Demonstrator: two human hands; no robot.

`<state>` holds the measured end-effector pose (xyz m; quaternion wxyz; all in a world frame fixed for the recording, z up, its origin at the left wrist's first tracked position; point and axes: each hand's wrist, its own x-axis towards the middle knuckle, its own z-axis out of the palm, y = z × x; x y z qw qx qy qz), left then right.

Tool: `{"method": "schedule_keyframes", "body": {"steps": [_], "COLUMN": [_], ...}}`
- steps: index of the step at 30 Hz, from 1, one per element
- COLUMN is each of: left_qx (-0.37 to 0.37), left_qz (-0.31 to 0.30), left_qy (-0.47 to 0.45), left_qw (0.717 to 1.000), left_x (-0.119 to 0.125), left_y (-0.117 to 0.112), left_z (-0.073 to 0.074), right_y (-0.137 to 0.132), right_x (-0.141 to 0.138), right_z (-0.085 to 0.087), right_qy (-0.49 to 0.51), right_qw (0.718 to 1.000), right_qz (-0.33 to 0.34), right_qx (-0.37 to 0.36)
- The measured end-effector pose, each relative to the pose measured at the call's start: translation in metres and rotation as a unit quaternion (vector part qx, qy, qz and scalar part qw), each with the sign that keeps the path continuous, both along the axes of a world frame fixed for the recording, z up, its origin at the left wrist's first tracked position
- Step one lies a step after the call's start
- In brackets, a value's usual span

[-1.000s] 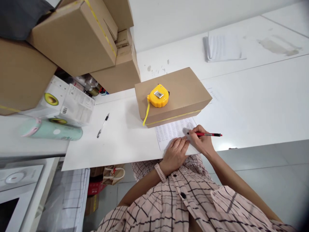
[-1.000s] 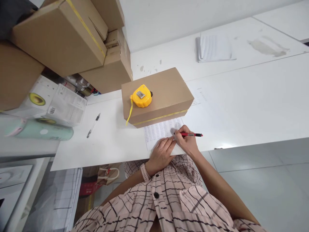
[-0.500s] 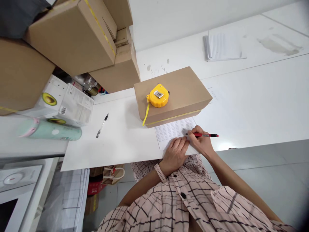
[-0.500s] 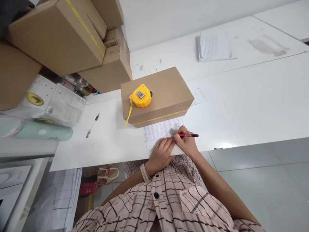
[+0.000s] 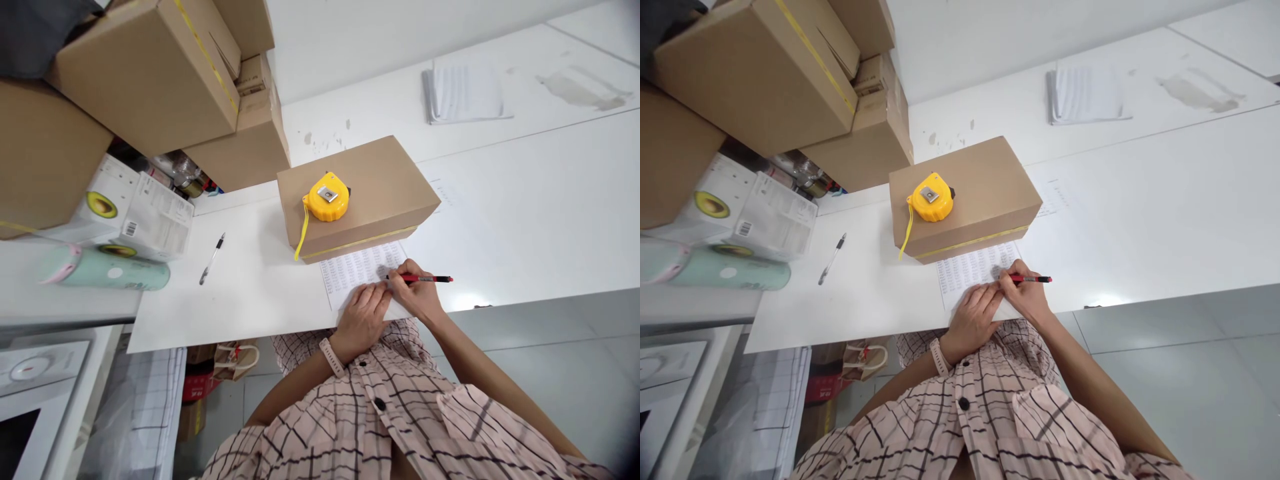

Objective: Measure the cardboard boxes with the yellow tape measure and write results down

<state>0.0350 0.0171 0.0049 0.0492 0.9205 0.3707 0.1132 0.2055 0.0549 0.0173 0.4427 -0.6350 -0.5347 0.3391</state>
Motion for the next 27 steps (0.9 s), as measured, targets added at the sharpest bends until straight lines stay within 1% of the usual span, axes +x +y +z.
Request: {"method": "schedule_keyframes", "body": {"steps": [8,14,21,27], "left_qx": [-0.004,-0.004,0.005,-0.002], "left_qz": [0.003,0.004,0.005,0.003], "left_qy": [0.000,-0.002,-0.009,-0.005], "left_qw": [1.000,1.000,1.000,1.000], "left_x": [-0.0001,0.0001,-0.0002,0.0002], "left_y": [-0.0002,-0.0005,-0.0002,0.0001], "left_z": [-0.0010,-0.0008,-0.0008,-0.0001], "right_y": [0.0006,0.0014,0.0013,0.0016], "right_x": [0.0004,0.0002,0.0017,0.0005], "right_z": [-0.0003,0.0009,-0.0032,-0.0006], "right_qy": [0.015,0.010,0.006,0.012], "right_qw": [1.000,1.000,1.000,1.000], "right_qz": [0.002,-0.020,-0.003,-0.010], "right_qx": [0.004,0.005,0.007,0.003]}}
